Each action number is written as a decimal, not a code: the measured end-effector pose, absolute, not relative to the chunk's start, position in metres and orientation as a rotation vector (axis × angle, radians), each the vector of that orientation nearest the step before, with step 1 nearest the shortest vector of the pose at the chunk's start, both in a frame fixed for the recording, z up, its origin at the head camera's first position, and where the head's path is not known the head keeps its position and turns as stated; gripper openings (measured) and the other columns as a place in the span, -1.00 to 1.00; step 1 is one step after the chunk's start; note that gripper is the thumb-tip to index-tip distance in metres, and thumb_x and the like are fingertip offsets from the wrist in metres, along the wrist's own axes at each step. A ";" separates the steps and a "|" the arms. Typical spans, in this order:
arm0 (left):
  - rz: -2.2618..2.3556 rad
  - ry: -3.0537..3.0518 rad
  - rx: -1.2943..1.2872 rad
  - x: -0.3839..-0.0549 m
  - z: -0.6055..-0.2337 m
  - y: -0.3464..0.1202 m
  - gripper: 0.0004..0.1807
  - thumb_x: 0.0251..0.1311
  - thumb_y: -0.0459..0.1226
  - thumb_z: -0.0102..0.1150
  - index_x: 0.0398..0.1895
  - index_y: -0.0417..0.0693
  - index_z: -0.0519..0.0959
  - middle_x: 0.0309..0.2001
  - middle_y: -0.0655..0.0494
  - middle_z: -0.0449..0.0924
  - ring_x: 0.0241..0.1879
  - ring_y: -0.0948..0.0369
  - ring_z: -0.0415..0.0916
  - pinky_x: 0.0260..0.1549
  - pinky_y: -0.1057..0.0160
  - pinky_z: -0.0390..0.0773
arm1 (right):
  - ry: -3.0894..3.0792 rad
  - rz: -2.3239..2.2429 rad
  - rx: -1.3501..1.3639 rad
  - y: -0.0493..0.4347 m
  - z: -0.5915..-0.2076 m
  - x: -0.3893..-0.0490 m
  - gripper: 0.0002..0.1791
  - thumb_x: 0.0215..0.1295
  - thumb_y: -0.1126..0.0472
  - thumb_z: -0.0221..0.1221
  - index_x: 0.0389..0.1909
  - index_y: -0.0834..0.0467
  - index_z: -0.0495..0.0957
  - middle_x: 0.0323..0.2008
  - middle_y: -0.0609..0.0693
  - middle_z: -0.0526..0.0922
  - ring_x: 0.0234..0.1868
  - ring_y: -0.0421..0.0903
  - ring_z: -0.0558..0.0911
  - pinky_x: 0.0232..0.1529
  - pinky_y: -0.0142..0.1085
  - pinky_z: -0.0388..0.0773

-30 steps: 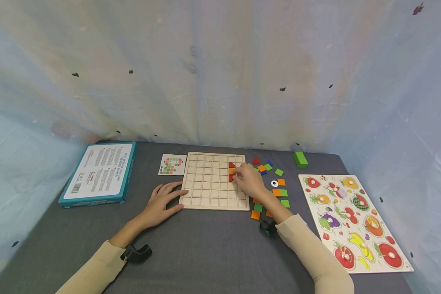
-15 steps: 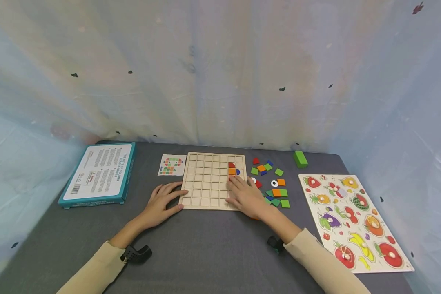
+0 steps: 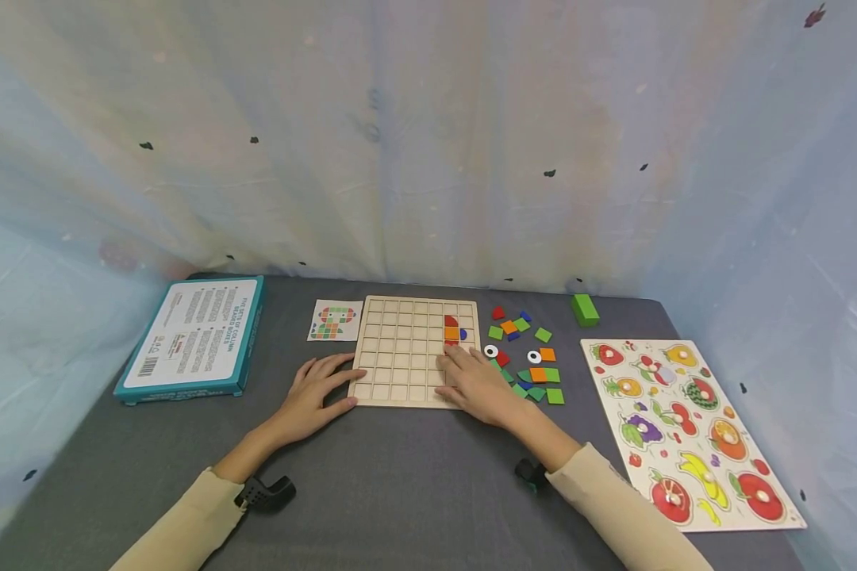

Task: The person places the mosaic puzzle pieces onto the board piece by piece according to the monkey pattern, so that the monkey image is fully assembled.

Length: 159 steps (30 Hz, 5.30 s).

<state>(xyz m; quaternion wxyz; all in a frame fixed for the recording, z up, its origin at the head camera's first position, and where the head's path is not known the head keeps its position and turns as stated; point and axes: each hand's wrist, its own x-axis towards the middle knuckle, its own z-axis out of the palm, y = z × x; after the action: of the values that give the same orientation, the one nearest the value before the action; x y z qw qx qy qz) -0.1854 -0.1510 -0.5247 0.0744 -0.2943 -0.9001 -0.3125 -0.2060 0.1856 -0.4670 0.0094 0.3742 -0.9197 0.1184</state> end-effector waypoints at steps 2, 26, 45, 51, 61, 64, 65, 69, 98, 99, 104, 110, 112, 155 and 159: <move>-0.937 -2.701 -0.882 -0.185 -0.525 -0.151 -0.46 0.36 -0.03 0.21 0.37 0.09 0.48 0.45 -0.08 0.25 0.46 -0.08 0.09 0.37 -0.33 -0.18 | -2.864 0.375 1.178 0.185 -0.468 -0.207 -0.39 0.46 0.03 0.16 0.35 0.35 0.39 0.38 0.34 0.33 0.42 0.24 0.29 0.40 0.19 0.15; -0.946 -2.694 -0.878 -0.187 -0.526 -0.151 -0.46 0.36 -0.03 0.22 0.36 0.09 0.49 0.46 -0.08 0.24 0.45 -0.08 0.09 0.38 -0.33 -0.19 | -2.883 0.968 0.629 0.296 -0.459 -0.174 -0.75 0.22 0.41 0.34 -0.06 0.28 0.67 -0.21 0.11 0.54 -0.26 0.03 0.48 -0.24 -0.12 0.49; -0.944 -2.690 -0.906 -0.189 -0.522 -0.147 -0.47 0.36 -0.04 0.22 0.36 0.06 0.49 0.45 -0.10 0.25 0.45 -0.09 0.10 0.37 -0.34 -0.17 | -2.942 0.777 0.405 0.280 -0.472 -0.174 -0.78 0.16 0.28 0.42 -0.21 0.27 0.68 -0.23 0.17 0.55 -0.24 0.08 0.49 -0.22 0.01 0.41; -0.955 -2.693 -0.907 -0.188 -0.523 -0.146 -0.46 0.36 -0.04 0.22 0.36 0.06 0.49 0.45 -0.10 0.25 0.45 -0.10 0.10 0.37 -0.34 -0.18 | -2.964 0.775 0.455 0.276 -0.469 -0.177 -0.81 0.13 0.36 0.42 -0.27 0.22 0.61 -0.29 0.07 0.51 -0.26 0.01 0.47 -0.22 -0.02 0.42; -0.932 -2.694 -0.882 -0.187 -0.525 -0.150 -0.47 0.35 -0.03 0.23 0.35 0.09 0.49 0.45 -0.08 0.25 0.45 -0.09 0.11 0.37 -0.33 -0.17 | -2.906 1.166 0.667 0.232 -0.454 -0.218 -0.85 0.31 0.47 0.23 -0.13 0.31 0.62 -0.32 0.05 0.60 -0.40 -0.10 0.49 -0.37 -0.29 0.51; -0.935 -2.689 -0.885 -0.187 -0.524 -0.151 -0.47 0.34 -0.04 0.23 0.35 0.08 0.50 0.45 -0.09 0.25 0.45 -0.10 0.11 0.37 -0.34 -0.17 | -2.889 1.241 0.737 0.211 -0.456 -0.238 -0.82 0.34 0.47 0.19 -0.07 0.32 0.62 -0.24 0.10 0.62 -0.35 -0.07 0.52 -0.33 -0.28 0.52; -0.933 -2.690 -0.886 -0.187 -0.525 -0.151 -0.47 0.35 -0.03 0.23 0.35 0.09 0.50 0.45 -0.09 0.25 0.45 -0.10 0.11 0.37 -0.34 -0.17 | -2.885 1.254 0.757 0.204 -0.457 -0.243 -0.82 0.35 0.47 0.18 -0.07 0.32 0.63 -0.22 0.12 0.63 -0.34 -0.06 0.53 -0.32 -0.27 0.52; -0.930 -2.684 -0.892 -0.187 -0.524 -0.151 -0.47 0.35 -0.03 0.22 0.35 0.08 0.49 0.45 -0.10 0.25 0.44 -0.11 0.11 0.37 -0.34 -0.17 | -2.882 1.215 0.833 0.183 -0.459 -0.264 -0.83 0.34 0.47 0.18 -0.10 0.32 0.64 -0.24 0.13 0.65 -0.32 -0.04 0.55 -0.27 -0.22 0.53; -0.941 -2.692 -0.894 -0.185 -0.529 -0.150 -0.47 0.36 -0.02 0.21 0.36 0.10 0.49 0.45 -0.07 0.25 0.45 -0.07 0.10 0.37 -0.34 -0.18 | -2.870 1.101 0.560 0.242 -0.466 -0.255 -0.85 0.32 0.36 0.27 -0.14 0.33 0.70 -0.31 0.10 0.67 -0.41 -0.07 0.53 -0.38 -0.21 0.48; -0.941 -2.694 -0.891 -0.185 -0.529 -0.150 -0.47 0.36 -0.02 0.21 0.36 0.10 0.49 0.46 -0.06 0.25 0.46 -0.06 0.10 0.37 -0.34 -0.18 | -2.881 1.087 0.520 0.255 -0.466 -0.254 -0.85 0.32 0.37 0.27 -0.14 0.34 0.70 -0.30 0.11 0.68 -0.39 -0.07 0.54 -0.36 -0.21 0.48; -0.935 -2.696 -0.884 -0.185 -0.528 -0.151 -0.47 0.36 -0.01 0.20 0.36 0.12 0.48 0.46 -0.05 0.24 0.46 -0.05 0.09 0.37 -0.33 -0.18 | -2.992 1.007 0.410 0.309 -0.465 -0.250 -0.82 0.29 0.36 0.30 -0.15 0.38 0.67 -0.39 0.09 0.61 -0.43 -0.06 0.48 -0.41 -0.24 0.42; -0.939 -2.690 -0.885 -0.185 -0.528 -0.152 -0.47 0.36 -0.03 0.21 0.36 0.11 0.48 0.46 -0.05 0.24 0.46 -0.05 0.09 0.37 -0.33 -0.18 | -2.994 1.020 0.478 0.328 -0.467 -0.247 -0.85 0.28 0.33 0.32 -0.23 0.37 0.66 -0.43 0.06 0.53 -0.44 -0.05 0.41 -0.46 -0.31 0.35; -0.940 -2.688 -0.893 -0.185 -0.528 -0.151 -0.47 0.36 -0.03 0.21 0.36 0.10 0.48 0.46 -0.06 0.25 0.46 -0.06 0.09 0.37 -0.33 -0.17 | -2.990 1.000 0.483 0.328 -0.469 -0.248 -0.84 0.29 0.30 0.33 -0.24 0.35 0.66 -0.42 0.06 0.50 -0.42 -0.05 0.40 -0.42 -0.28 0.34; -0.950 -2.699 -0.878 -0.185 -0.526 -0.150 -0.47 0.36 -0.02 0.21 0.36 0.11 0.49 0.46 -0.07 0.24 0.46 -0.08 0.09 0.37 -0.34 -0.17 | -2.972 1.241 0.343 0.151 -0.463 -0.300 -0.91 0.32 0.29 0.30 -0.35 0.23 0.72 -0.40 0.03 0.68 -0.39 -0.07 0.57 -0.34 -0.28 0.50; -0.950 -2.695 -0.878 -0.185 -0.526 -0.150 -0.47 0.36 -0.02 0.21 0.36 0.11 0.49 0.46 -0.07 0.25 0.45 -0.09 0.10 0.36 -0.34 -0.17 | -2.991 1.170 0.347 0.152 -0.463 -0.299 -0.91 0.33 0.27 0.31 -0.34 0.21 0.73 -0.42 0.00 0.66 -0.42 -0.09 0.55 -0.36 -0.27 0.45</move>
<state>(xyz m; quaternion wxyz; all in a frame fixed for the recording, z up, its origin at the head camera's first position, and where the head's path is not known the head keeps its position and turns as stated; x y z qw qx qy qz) -0.1849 -0.1505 -0.5260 0.0760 -0.2928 -0.8989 -0.3170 -0.2989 0.1521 -0.4628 -0.0443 0.1073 -0.9250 0.3617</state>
